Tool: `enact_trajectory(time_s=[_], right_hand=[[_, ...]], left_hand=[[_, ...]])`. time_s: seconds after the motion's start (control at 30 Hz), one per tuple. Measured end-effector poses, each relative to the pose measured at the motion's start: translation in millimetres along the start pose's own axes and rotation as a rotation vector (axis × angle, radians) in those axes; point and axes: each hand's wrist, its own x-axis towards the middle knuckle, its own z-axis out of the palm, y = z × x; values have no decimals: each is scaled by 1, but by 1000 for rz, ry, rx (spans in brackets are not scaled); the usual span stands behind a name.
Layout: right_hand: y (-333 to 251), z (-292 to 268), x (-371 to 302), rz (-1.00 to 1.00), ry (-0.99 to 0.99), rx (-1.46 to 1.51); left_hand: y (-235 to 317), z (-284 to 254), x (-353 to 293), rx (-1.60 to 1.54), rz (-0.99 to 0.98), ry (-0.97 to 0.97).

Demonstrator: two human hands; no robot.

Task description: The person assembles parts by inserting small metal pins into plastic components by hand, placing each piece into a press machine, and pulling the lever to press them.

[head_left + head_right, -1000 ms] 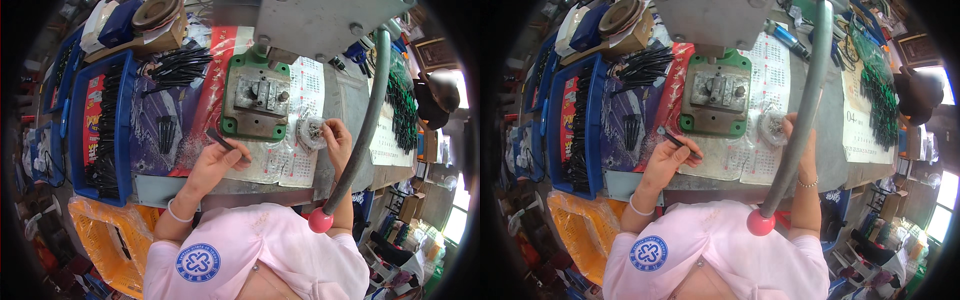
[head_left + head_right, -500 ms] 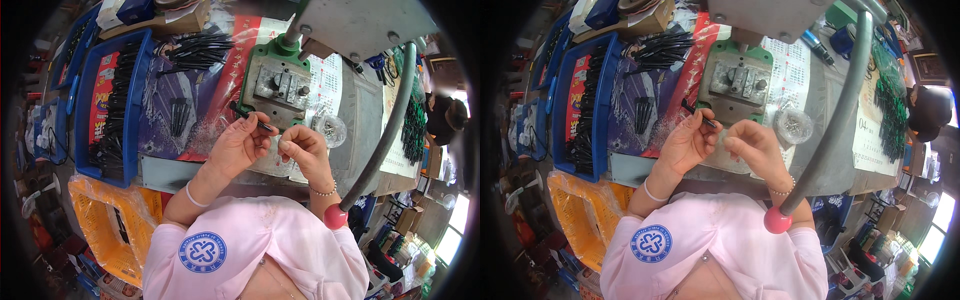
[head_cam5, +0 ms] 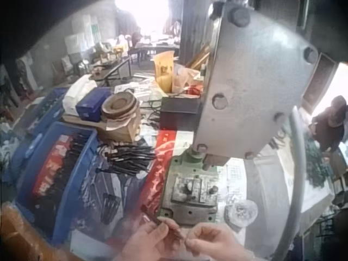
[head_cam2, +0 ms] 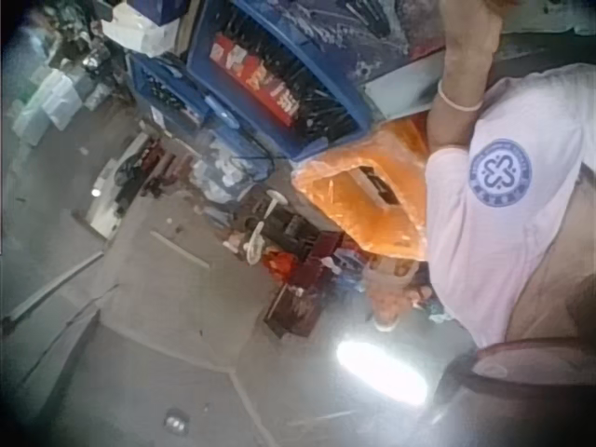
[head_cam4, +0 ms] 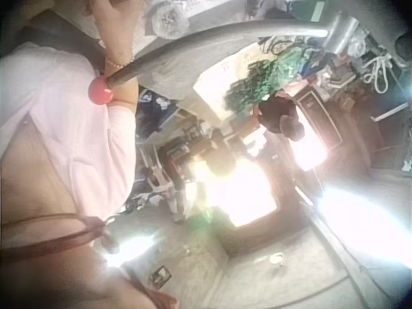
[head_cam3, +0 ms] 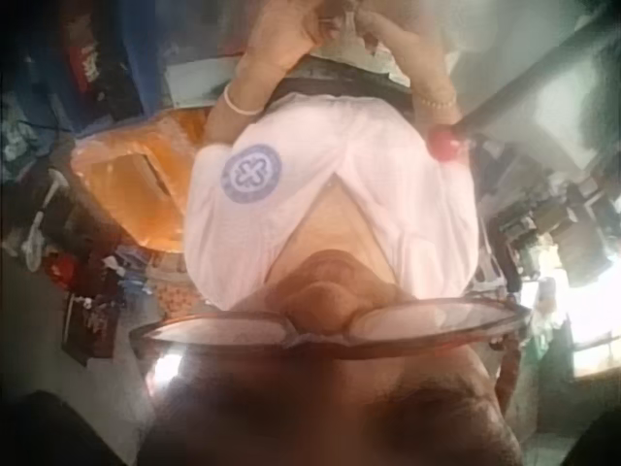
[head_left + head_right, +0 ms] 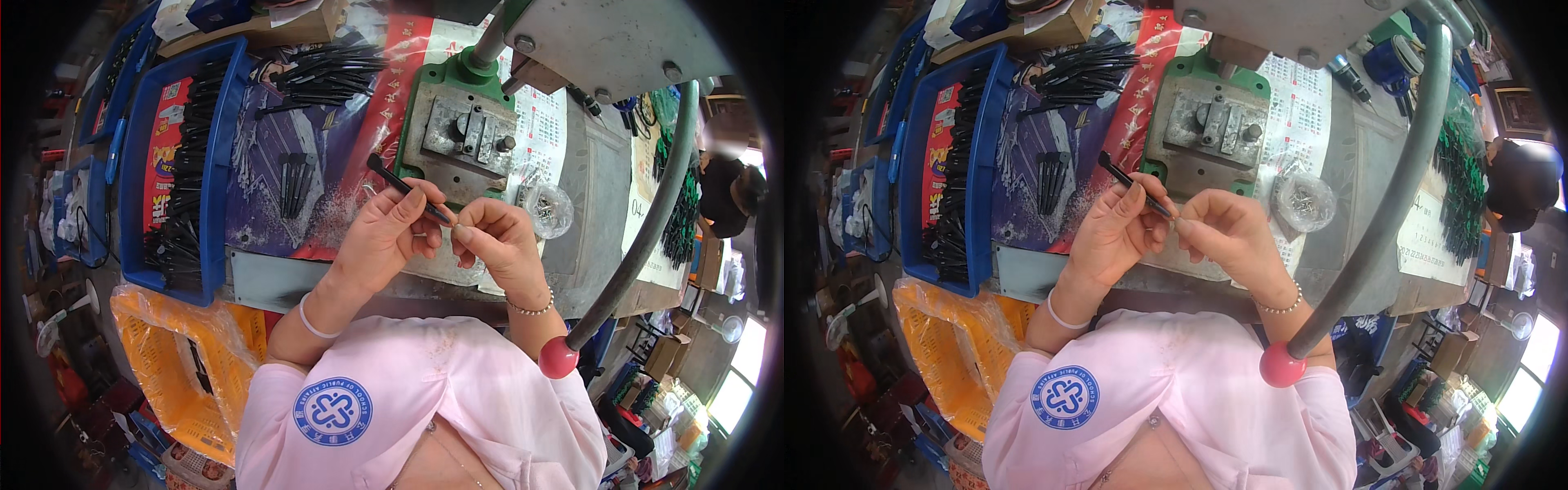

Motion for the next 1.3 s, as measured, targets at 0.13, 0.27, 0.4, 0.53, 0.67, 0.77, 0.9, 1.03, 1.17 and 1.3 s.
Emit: enact_trajectory(time_s=[0.13,0.27,0.4,0.53,0.67,0.77,0.9,1.03,1.17,1.3], right_hand=[[-3,-2,0,44,-26,22],[-5,-4,0,54,-48,31],[-1,-6,0,56,-37,29],[8,-6,-3,-54,19,-36],[16,-7,-6,-336,71,-473],[13,-16,-5,-322,33,-472],[24,-31,1,-334,45,-27],[29,-39,-12,-260,77,-33],[38,-35,-26,-166,101,-82],[52,-31,-35,-102,82,-159]], left_hand=[[3,8,-4,209,84,21],[6,13,-6,400,144,43],[7,13,-6,550,178,37],[5,15,-5,647,182,58],[0,11,1,363,35,91],[-2,7,8,220,-39,60],[16,10,36,347,65,62],[42,4,77,584,209,45],[51,-1,105,918,267,3],[50,-10,116,1130,286,16]])
